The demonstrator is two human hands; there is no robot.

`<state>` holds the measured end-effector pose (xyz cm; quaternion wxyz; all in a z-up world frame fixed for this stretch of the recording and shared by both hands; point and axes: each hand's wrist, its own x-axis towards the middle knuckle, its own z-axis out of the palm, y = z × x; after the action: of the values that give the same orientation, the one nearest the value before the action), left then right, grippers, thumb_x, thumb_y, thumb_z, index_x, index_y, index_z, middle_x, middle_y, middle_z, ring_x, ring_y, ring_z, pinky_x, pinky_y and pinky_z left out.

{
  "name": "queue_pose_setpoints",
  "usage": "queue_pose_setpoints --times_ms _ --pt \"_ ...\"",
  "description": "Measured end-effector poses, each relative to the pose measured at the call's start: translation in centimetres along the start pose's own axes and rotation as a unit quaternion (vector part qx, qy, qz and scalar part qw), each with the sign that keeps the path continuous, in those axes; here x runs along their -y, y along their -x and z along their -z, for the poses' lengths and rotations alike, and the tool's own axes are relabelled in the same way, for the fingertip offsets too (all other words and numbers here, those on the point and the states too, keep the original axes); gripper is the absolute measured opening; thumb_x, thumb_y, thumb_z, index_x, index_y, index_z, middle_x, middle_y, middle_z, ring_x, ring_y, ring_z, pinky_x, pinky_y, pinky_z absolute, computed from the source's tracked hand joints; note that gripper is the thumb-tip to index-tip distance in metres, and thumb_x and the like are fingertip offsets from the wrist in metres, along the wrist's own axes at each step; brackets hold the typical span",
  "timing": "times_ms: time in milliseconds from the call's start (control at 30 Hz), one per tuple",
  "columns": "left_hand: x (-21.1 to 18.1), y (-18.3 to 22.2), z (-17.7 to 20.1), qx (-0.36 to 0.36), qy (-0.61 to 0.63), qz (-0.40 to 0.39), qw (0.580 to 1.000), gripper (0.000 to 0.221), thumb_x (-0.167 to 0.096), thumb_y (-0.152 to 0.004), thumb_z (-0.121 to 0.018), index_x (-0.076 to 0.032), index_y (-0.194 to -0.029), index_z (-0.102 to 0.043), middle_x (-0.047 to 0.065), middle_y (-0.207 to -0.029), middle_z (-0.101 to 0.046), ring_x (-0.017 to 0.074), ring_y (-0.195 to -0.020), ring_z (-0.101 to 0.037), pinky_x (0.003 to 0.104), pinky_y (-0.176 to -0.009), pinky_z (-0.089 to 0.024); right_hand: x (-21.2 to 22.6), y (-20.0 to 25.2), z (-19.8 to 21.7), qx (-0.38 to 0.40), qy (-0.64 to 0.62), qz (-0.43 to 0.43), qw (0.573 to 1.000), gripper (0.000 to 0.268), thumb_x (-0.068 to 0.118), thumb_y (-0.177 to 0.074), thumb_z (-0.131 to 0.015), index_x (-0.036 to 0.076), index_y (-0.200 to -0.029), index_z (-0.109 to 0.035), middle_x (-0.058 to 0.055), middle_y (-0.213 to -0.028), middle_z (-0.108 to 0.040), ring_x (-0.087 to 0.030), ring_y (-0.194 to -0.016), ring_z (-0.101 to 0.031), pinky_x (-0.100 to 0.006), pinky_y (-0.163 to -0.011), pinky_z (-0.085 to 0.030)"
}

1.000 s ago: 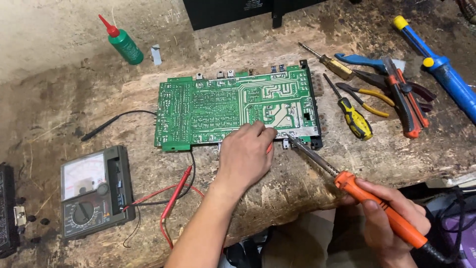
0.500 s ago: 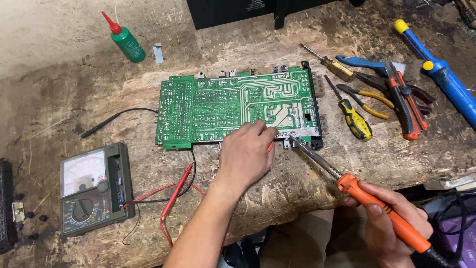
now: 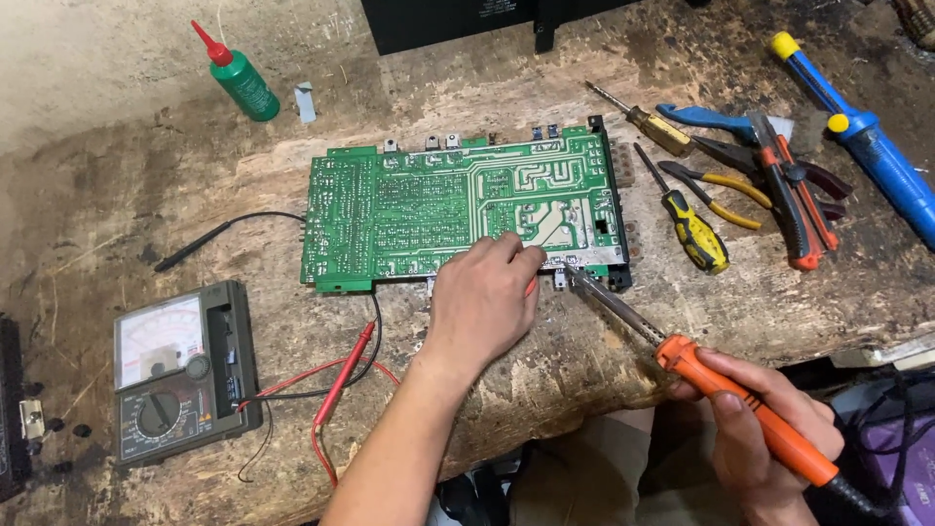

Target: Testing a circuit board with a multimeter and soldering electronic components onto it at a repair bench.

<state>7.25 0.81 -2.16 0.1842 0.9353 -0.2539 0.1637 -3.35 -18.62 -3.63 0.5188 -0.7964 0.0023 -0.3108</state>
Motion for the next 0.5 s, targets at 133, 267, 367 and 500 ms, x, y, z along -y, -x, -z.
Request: queue_pose_setpoints --times_ms 133,267,367,500 --pt "-0.02 -0.06 0.02 -0.003 -0.003 -0.007 1.0 0.014 -0.012 -0.075 -0.055 -0.009 -0.087 -0.06 0.009 -0.081 -0.061 0.019 -0.066 -0.058 0.03 -0.051 -0.054 -0.27 0.05 0.16 0.004 -0.018 0.003 1.0 0.027 0.014 -0.076 -0.047 -0.011 -0.086 -0.053 -0.023 -0.084 -0.057 -0.022 -0.053 -0.058 -0.018 -0.051 -0.044" --pt "-0.13 -0.13 0.02 0.0 0.001 -0.003 1.0 0.011 -0.01 -0.076 -0.053 -0.009 -0.085 -0.06 0.006 -0.073 -0.059 0.0172 -0.061 -0.056 0.029 -0.049 -0.053 0.12 -0.13 0.11 0.013 0.01 0.005 1.0 0.028 0.016 -0.076 -0.046 -0.01 -0.085 -0.054 -0.021 -0.081 -0.058 -0.021 -0.054 -0.059 -0.018 -0.052 -0.043" --pt "-0.14 -0.15 -0.04 -0.003 -0.004 -0.008 1.0 0.01 -0.008 -0.076 -0.053 -0.009 -0.083 -0.06 0.005 -0.07 -0.058 0.0158 -0.059 -0.054 0.027 -0.047 -0.052 -0.13 0.03 0.11 0.007 0.013 0.006 1.0 0.029 0.016 -0.076 -0.046 -0.009 -0.086 -0.054 -0.022 -0.08 -0.057 -0.021 -0.056 -0.058 -0.019 -0.054 -0.044" --pt "-0.14 -0.18 0.04 -0.001 -0.016 -0.004 1.0 0.013 -0.012 -0.077 -0.053 -0.01 -0.088 -0.061 0.008 -0.079 -0.061 0.0184 -0.066 -0.058 0.03 -0.052 -0.054 0.25 -0.11 -0.02 0.013 0.004 0.012 1.0 0.028 0.015 -0.076 -0.045 -0.01 -0.086 -0.054 -0.021 -0.078 -0.057 -0.02 -0.054 -0.059 -0.019 -0.054 -0.044"
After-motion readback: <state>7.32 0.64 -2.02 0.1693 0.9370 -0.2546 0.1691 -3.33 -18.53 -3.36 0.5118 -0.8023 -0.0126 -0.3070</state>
